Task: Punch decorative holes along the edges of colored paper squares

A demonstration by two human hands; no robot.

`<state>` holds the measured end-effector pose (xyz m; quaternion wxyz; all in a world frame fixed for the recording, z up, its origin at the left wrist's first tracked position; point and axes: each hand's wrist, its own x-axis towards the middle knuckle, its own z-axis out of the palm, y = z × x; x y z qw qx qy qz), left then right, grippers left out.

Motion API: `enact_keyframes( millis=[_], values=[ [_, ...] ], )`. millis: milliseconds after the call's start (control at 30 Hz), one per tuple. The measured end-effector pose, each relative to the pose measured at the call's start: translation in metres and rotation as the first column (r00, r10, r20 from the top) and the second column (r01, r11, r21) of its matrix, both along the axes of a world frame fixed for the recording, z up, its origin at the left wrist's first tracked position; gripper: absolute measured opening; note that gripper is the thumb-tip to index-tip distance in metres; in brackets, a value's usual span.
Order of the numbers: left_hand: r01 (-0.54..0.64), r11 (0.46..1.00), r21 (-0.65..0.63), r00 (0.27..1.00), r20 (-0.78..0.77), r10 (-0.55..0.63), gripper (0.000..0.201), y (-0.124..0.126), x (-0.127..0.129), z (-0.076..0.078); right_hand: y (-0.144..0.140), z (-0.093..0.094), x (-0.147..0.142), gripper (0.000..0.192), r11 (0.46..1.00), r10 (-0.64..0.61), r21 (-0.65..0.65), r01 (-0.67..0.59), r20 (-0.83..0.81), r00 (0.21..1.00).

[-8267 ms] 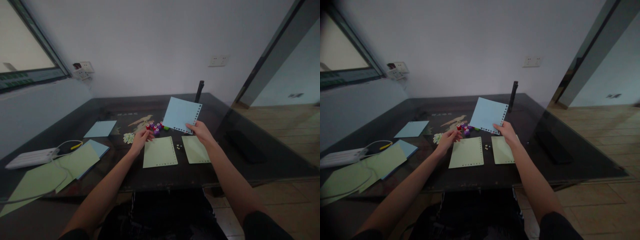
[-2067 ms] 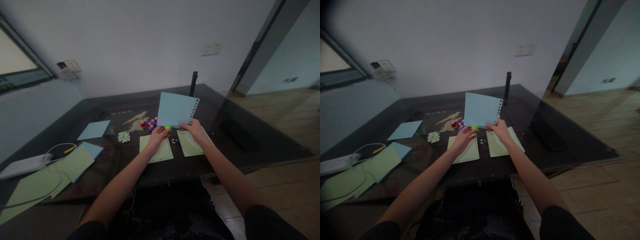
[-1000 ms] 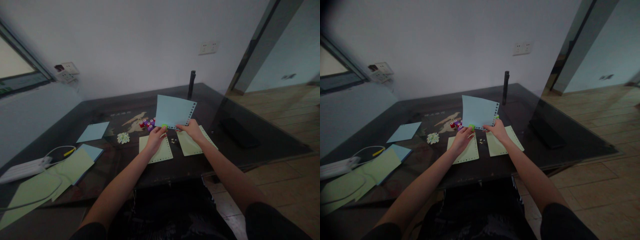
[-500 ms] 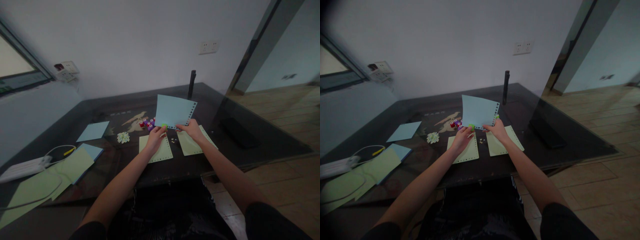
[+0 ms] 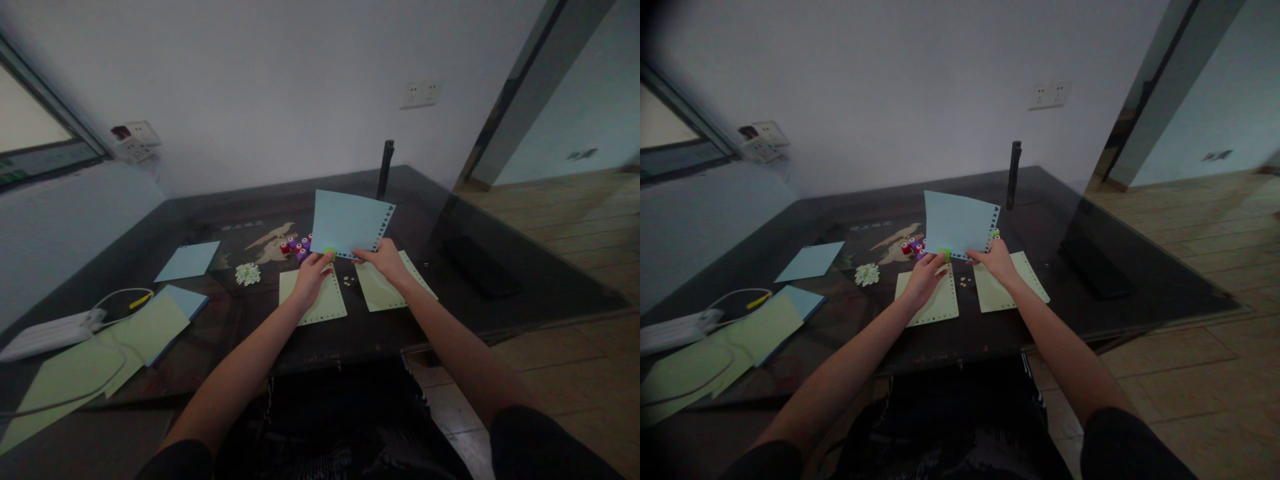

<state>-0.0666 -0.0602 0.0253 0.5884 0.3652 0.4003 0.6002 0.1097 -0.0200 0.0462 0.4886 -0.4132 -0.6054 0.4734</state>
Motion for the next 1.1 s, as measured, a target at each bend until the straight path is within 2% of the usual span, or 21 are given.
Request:
enact_keyframes(
  millis=[267, 1100],
  values=[
    [-0.002, 1.000, -0.005, 1.000, -0.017, 0.001, 0.027, -0.0016, 0.0004, 0.0027, -0.0013, 0.0036, -0.0001, 0.029, 1.000, -0.013, -0.003, 0.013, 0.046, 0.999],
    [-0.012, 1.000, 0.016, 1.000, -0.018, 0.012, 0.027, 0.0002, 0.0006, 0.0010, -0.0034, 0.0046, 0.0004, 0.032, 1.000, -0.008, 0.001, 0.008, 0.043, 0.999]
  ],
)
